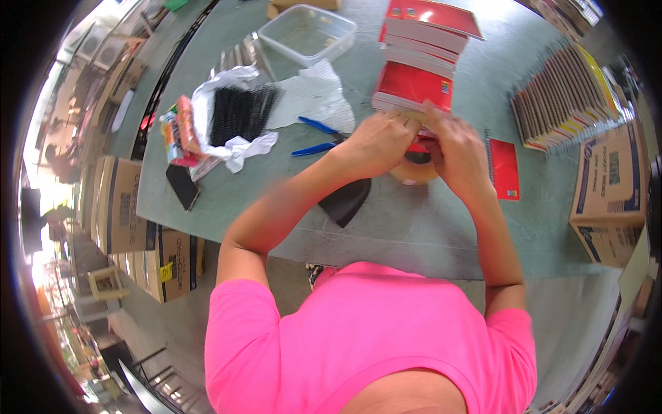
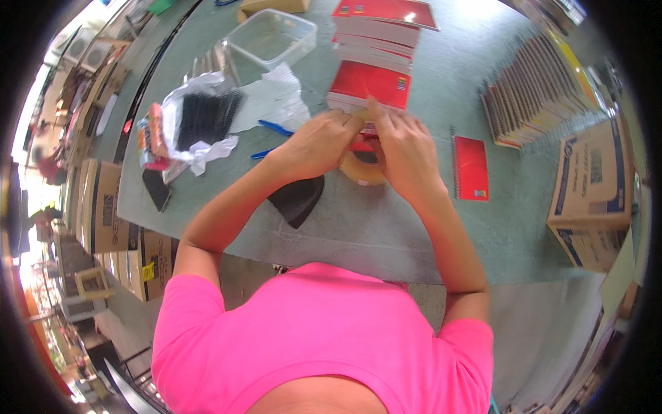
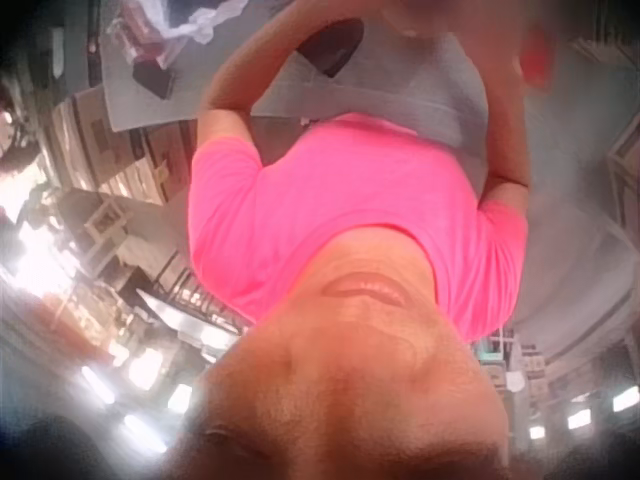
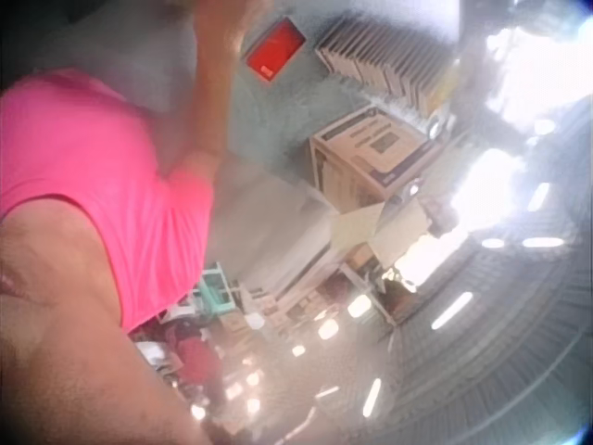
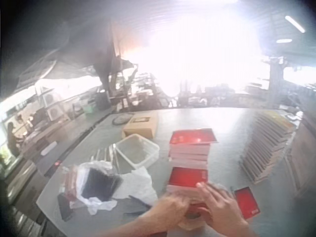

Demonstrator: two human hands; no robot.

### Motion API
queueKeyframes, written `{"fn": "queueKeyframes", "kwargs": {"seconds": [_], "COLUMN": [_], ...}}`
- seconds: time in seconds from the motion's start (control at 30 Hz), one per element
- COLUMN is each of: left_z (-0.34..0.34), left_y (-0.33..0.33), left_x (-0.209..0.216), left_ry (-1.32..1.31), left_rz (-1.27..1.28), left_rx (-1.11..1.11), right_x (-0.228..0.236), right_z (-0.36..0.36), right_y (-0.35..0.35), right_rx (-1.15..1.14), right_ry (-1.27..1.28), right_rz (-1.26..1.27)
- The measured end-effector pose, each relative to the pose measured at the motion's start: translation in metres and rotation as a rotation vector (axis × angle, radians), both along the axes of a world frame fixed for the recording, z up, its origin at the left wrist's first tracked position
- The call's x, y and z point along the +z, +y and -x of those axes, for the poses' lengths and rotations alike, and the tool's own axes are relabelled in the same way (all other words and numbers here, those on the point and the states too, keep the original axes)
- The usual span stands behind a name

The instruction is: The person assembles spiral-bound notebooks by inserting plastic coils into the pre-punched holes of stacks of paper and covers. After completing each notebook, the person stacks them and places the finished stacks into a cardboard shipping box.

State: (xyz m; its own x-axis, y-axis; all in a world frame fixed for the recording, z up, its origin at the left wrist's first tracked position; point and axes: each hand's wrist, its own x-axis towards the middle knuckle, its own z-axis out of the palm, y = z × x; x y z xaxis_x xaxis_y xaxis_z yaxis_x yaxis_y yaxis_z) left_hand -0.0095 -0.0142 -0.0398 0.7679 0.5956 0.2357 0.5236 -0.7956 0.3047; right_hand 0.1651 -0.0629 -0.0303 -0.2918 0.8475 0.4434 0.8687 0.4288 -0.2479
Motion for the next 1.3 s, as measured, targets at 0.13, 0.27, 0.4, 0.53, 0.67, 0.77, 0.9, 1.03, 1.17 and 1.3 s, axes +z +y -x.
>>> {"fn": "queueKeyframes", "kwargs": {"seconds": [0.13,0.27,0.4,0.53,0.67,0.77,0.9,1.03,1.17,1.3], "left_z": [0.057,0.164,0.189,0.185,0.180,0.185,0.208,0.204,0.153,0.099], "left_y": [0.019,0.088,0.096,0.099,0.098,0.098,0.104,0.105,0.092,0.057], "left_x": [0.013,-0.030,-0.071,-0.056,-0.045,-0.034,-0.027,-0.019,0.001,-0.027], "left_ry": [-0.292,0.086,0.284,0.159,-0.066,0.067,0.068,-0.210,-0.352,-0.009], "left_rz": [0.239,0.065,0.006,-0.090,-0.116,0.060,0.015,-0.090,-0.234,-0.107], "left_rx": [0.208,0.846,0.968,0.970,1.010,0.940,0.928,0.971,0.722,0.459], "right_x": [-0.012,0.003,-0.012,-0.003,-0.011,0.003,0.010,-0.002,0.001,0.006], "right_z": [-0.008,0.011,0.019,0.012,0.012,0.018,0.020,0.024,0.018,0.030], "right_y": [0.019,0.030,0.031,0.041,0.047,0.053,0.058,0.053,0.067,0.067], "right_rx": [-0.070,-0.030,-0.030,-0.059,0.035,-0.021,0.051,0.090,0.076,0.036], "right_ry": [-0.104,-0.061,-0.064,0.057,0.004,-0.110,-0.059,0.051,0.007,-0.093], "right_rz": [0.084,0.036,0.110,0.173,0.091,0.285,0.321,0.209,0.342,0.348]}}
